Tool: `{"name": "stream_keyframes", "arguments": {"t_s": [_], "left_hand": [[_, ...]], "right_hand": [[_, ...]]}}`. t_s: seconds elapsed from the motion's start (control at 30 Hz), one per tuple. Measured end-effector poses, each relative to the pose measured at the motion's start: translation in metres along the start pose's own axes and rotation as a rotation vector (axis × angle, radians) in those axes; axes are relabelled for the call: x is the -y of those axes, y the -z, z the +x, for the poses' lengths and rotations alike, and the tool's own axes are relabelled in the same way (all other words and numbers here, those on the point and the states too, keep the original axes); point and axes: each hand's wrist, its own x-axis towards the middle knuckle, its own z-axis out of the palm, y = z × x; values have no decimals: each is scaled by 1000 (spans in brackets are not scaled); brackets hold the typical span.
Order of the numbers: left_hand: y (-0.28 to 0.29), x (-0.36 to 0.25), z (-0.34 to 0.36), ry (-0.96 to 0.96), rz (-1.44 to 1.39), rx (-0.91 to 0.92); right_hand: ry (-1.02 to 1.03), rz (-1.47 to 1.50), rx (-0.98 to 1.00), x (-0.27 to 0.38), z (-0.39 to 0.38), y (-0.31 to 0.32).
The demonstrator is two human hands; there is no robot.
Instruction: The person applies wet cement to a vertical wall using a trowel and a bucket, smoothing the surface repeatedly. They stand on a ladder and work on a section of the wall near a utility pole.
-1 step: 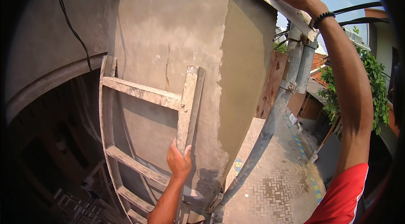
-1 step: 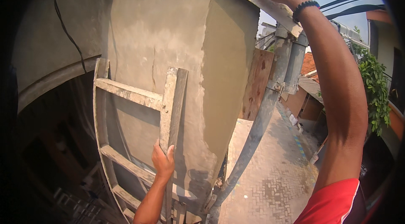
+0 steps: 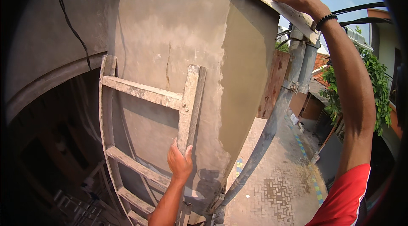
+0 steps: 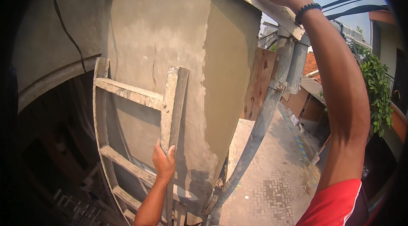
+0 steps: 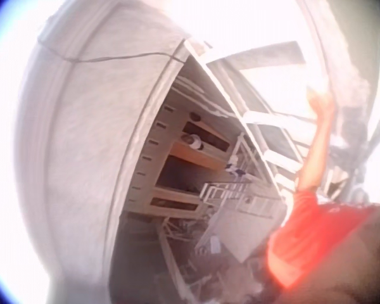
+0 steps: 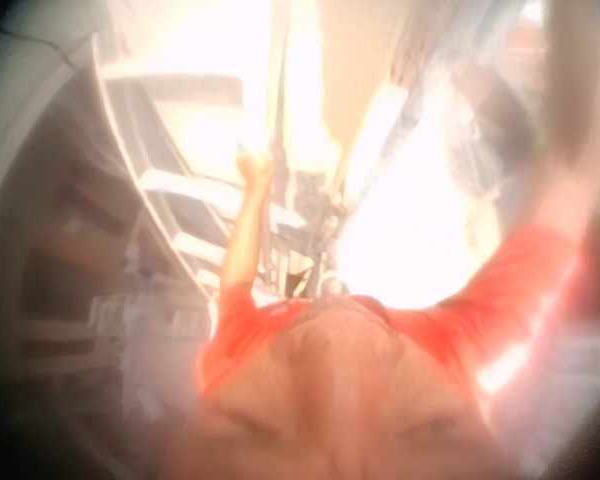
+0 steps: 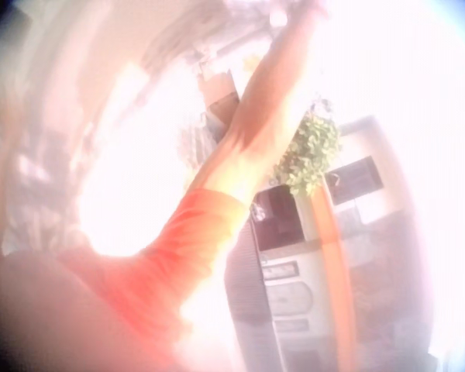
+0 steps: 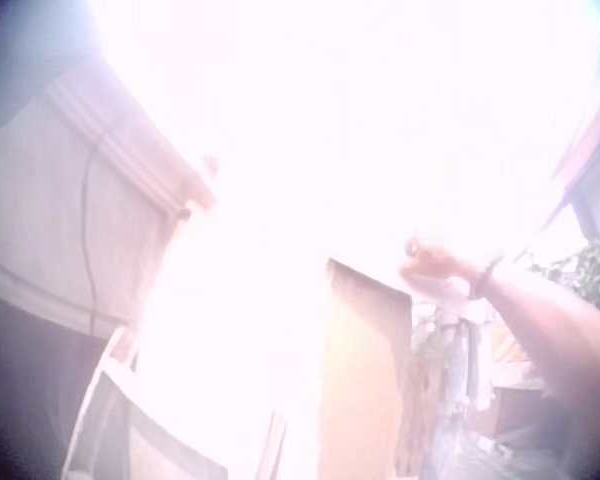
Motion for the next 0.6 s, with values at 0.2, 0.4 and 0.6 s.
{"name": "stream_keyframes", "arguments": {"t_s": [0.2,0.4,0.6], "left_hand": [[1,0,0,38,-21,16],[3,-3,0,68,-19,40],[6,4,-2,59,17,22]], "right_hand": [[114,80,148,52,-71,-36],[193,137,307,103,-175,-65],[269,254,482,161,-291,-106]]}}
